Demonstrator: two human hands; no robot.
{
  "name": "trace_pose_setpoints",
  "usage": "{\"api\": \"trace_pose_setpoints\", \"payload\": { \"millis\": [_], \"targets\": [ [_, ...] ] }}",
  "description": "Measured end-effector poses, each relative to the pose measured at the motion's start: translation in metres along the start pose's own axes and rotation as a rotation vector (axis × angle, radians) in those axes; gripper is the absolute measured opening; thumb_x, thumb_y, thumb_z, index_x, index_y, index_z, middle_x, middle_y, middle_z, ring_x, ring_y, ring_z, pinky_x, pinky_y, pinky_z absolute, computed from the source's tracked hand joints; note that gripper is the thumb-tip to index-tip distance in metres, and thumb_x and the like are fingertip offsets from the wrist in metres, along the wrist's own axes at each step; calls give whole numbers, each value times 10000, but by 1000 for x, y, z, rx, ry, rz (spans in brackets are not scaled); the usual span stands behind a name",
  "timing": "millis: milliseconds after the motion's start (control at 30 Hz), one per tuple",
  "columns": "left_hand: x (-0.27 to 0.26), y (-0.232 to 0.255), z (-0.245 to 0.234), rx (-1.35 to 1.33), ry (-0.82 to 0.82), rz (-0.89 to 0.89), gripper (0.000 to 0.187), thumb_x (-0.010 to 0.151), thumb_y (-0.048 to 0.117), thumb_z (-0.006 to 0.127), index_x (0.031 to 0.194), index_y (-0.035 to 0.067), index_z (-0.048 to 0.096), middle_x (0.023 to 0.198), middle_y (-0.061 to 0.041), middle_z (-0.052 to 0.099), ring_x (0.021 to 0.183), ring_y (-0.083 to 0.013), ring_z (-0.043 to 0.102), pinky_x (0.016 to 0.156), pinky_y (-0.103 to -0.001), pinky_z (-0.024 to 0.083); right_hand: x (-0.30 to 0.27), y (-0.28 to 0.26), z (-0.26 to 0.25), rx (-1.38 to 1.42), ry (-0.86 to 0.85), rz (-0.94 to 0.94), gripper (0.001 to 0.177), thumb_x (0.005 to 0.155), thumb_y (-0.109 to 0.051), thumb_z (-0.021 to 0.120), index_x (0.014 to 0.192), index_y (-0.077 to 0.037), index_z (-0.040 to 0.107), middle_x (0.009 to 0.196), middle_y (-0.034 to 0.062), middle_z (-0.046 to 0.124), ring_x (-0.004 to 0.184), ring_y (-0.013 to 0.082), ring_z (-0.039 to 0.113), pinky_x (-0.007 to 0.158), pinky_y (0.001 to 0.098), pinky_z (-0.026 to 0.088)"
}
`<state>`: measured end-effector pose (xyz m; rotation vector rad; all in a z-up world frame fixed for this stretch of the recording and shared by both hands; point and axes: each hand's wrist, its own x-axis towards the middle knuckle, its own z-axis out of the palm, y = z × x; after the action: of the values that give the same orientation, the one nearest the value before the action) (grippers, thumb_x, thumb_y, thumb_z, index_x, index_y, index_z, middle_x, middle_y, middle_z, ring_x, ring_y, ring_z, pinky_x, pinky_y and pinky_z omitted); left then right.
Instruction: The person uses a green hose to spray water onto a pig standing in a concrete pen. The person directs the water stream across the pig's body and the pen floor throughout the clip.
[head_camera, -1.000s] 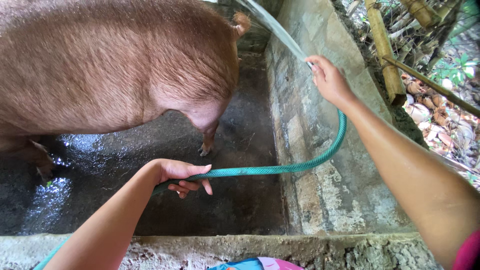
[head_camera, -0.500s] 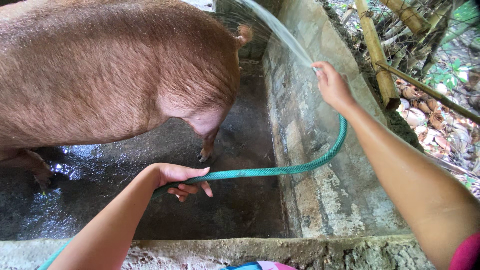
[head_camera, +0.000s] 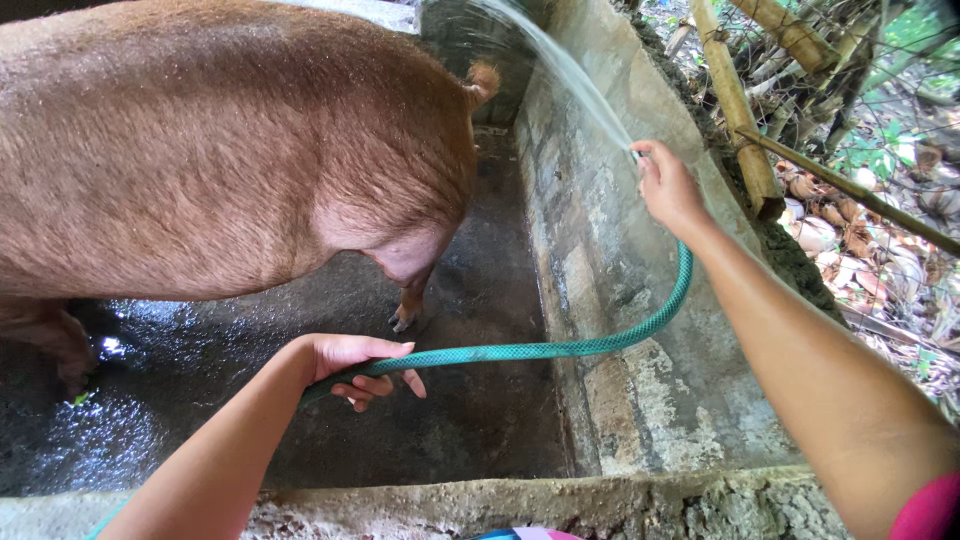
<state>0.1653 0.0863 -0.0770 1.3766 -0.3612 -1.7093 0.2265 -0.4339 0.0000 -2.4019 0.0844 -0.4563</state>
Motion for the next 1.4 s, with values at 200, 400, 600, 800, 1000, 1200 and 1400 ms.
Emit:
{"api": "trace_pose_setpoints", "payload": {
  "millis": [200, 400, 600, 800, 1000, 1200, 1400],
  "targets": [
    [9, -9, -9, -44, -81, -37, 789, 995, 657, 473, 1396, -13, 589, 504, 58, 336, 340, -76, 348, 593, -282, 497, -5, 3, -2, -4, 31, 1, 230, 1094, -143, 497, 1298, -150, 604, 789, 60, 614, 677, 150, 599, 621, 340, 491],
    [11, -14, -16, -19, -105, -24, 757, 1001, 629, 482, 1414, 2, 583, 515, 59, 330, 347, -80, 348, 596, -285, 492, -7, 49, -6, -149, 174, -57, 230, 1073, -142, 561, 1294, -129, 623, 968, 157, 688, 810, 280, 665, 733, 423, 522],
    [12, -15, -16, -30, -102, -17, 752, 1000, 620, 496, 1417, 0, 579, 521, 57, 336, 351, -81, 343, 599, -286, 485, -32, 97, -14, -215, 297, -70, 218, 1064, -102, 581, 1278, -103, 628, 1074, 190, 700, 906, 327, 675, 799, 446, 524],
    [11, -13, -12, -43, -97, -29, 758, 995, 622, 502, 1416, -3, 574, 516, 55, 333, 349, -82, 339, 610, -290, 486, -71, 79, -28, -100, 300, 225, 222, 1074, -152, 560, 1291, -133, 604, 849, 140, 666, 602, 250, 629, 547, 416, 490],
    [9, -12, -8, -22, -65, -54, 761, 980, 626, 518, 1409, 3, 593, 512, 52, 337, 355, -84, 343, 622, -297, 493, -111, 59, -40, 65, 252, 471, 234, 1090, -194, 506, 1307, -145, 576, 707, 60, 597, 468, 156, 534, 386, 359, 414],
    [8, -12, -4, -13, -85, -77, 726, 981, 617, 532, 1405, 32, 604, 519, 65, 333, 368, -73, 337, 633, -286, 459, -151, 88, -26, 11, 261, 622, 240, 1084, -202, 505, 1300, -122, 574, 672, 91, 597, 440, 193, 535, 387, 377, 426],
    [7, -12, -3, -41, -90, -95, 712, 980, 629, 512, 1395, 59, 611, 520, 68, 327, 373, -68, 333, 642, -287, 444, -183, 98, -21, 135, 284, 783, 246, 1067, -197, 502, 1294, -132, 575, 708, 75, 583, 464, 177, 523, 376, 366, 412]
  ]
}}
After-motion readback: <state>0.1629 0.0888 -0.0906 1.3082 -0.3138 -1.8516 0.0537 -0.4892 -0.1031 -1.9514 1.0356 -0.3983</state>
